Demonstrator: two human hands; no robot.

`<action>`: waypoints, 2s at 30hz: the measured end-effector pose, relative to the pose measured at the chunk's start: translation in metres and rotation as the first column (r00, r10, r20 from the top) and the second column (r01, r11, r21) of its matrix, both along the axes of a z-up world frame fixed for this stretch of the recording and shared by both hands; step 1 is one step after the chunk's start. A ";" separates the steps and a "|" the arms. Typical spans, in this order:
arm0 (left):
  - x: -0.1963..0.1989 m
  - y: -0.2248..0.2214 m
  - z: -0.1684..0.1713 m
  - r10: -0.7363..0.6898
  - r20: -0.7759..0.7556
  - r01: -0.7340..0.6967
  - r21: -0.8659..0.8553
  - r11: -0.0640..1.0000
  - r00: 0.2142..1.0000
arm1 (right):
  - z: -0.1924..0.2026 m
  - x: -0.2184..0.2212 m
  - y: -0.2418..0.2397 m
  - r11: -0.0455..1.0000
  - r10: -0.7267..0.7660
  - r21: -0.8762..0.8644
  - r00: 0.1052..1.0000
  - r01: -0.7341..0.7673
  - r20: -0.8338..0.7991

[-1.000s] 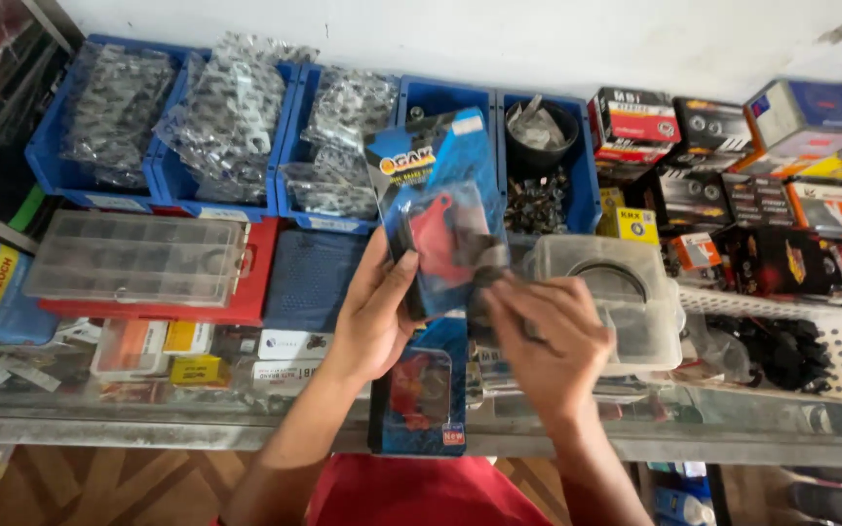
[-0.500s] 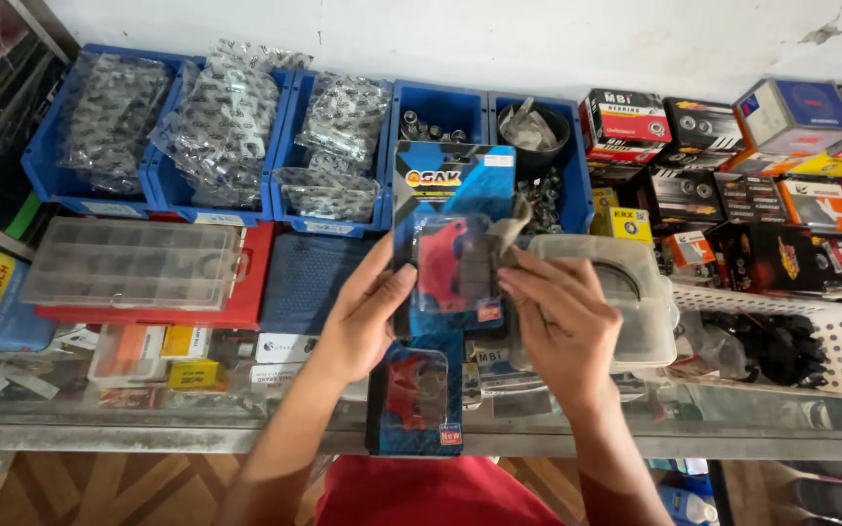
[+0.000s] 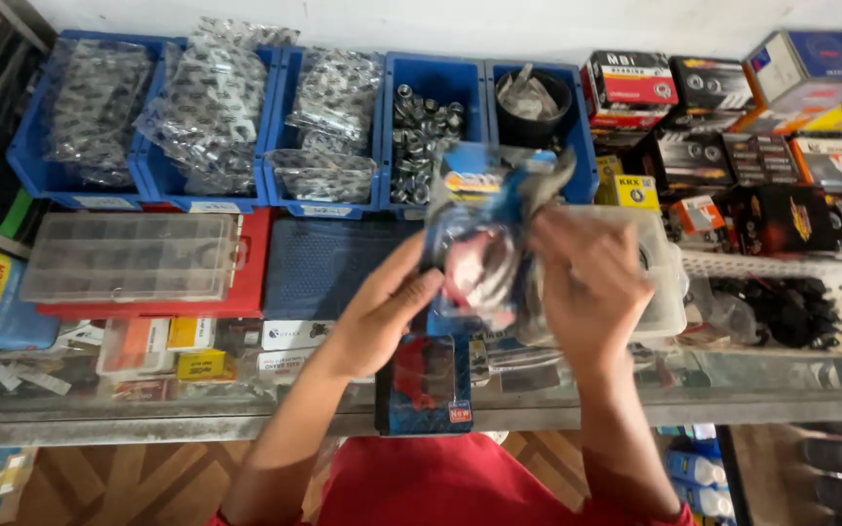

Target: Cleaning and wiping down the packaging of motorcycle brake pads in a parts store.

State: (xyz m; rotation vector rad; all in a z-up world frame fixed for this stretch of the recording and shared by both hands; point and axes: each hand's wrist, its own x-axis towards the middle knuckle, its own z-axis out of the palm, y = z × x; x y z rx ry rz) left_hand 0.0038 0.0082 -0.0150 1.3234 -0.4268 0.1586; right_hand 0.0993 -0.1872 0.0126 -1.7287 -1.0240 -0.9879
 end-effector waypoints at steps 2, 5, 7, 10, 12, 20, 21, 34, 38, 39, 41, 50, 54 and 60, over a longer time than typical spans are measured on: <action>-0.003 -0.012 0.011 0.026 -0.033 -0.027 -0.033 0.999 0.999 | 0.015 0.004 0.003 1.000 -0.003 0.002 0.999 0.003 0.037; -0.003 -0.019 0.010 0.025 -0.043 -0.028 -0.069 0.997 0.999 | 0.026 0.001 0.016 0.999 0.044 -0.020 0.997 -0.043 0.068; -0.005 -0.017 0.005 -0.004 -0.024 0.002 -0.072 0.997 1.000 | 0.023 0.004 0.016 0.995 0.090 -0.042 0.994 -0.087 0.057; -0.005 -0.011 0.005 -0.086 -0.166 0.043 -0.250 0.967 0.982 | 0.016 0.017 0.013 0.996 0.082 -0.032 0.993 -0.080 0.080; -0.004 -0.013 0.005 -0.090 -0.083 0.075 -0.176 0.981 0.992 | 0.016 0.012 0.020 0.998 0.048 -0.039 0.992 -0.043 0.121; 0.004 0.000 -0.017 -0.208 -0.231 0.045 -0.562 0.826 0.950 | 0.001 -0.023 0.044 0.964 0.092 -0.264 0.972 -0.033 0.214; 0.002 0.002 -0.014 -0.235 -0.216 0.015 -0.705 0.709 0.948 | 0.001 -0.028 0.047 0.945 0.123 -0.326 0.938 -0.011 0.326; 0.014 0.012 -0.028 0.078 -0.124 -0.130 -0.499 0.857 0.989 | -0.025 -0.026 0.016 0.997 -0.045 -0.055 0.999 0.045 -0.002; 0.003 0.006 0.007 0.043 -0.059 -0.059 -0.289 0.956 0.997 | -0.011 -0.008 0.014 0.990 -0.130 -0.041 0.989 0.132 0.066; -0.002 0.003 0.016 0.054 -0.047 -0.060 -0.143 0.988 0.997 | -0.004 -0.002 0.014 0.986 -0.147 -0.058 0.982 0.154 0.118; -0.003 0.003 0.002 0.027 -0.032 -0.030 -0.089 0.996 0.999 | 0.018 -0.004 0.022 0.984 -0.146 -0.074 0.975 0.160 0.168; 0.014 0.013 -0.039 0.068 -0.147 -0.110 -0.302 0.947 0.987 | 0.010 -0.024 0.063 0.992 0.068 -0.121 0.980 -0.045 0.188; 0.025 0.028 -0.059 0.152 -0.051 -0.159 -0.424 0.891 0.987 | -0.008 -0.030 0.057 0.988 0.079 -0.142 0.985 -0.057 0.154; 0.014 0.006 -0.053 0.134 -0.212 -0.210 -0.394 0.895 0.968 | 0.012 -0.028 0.061 0.939 -0.043 -0.322 0.969 0.122 0.244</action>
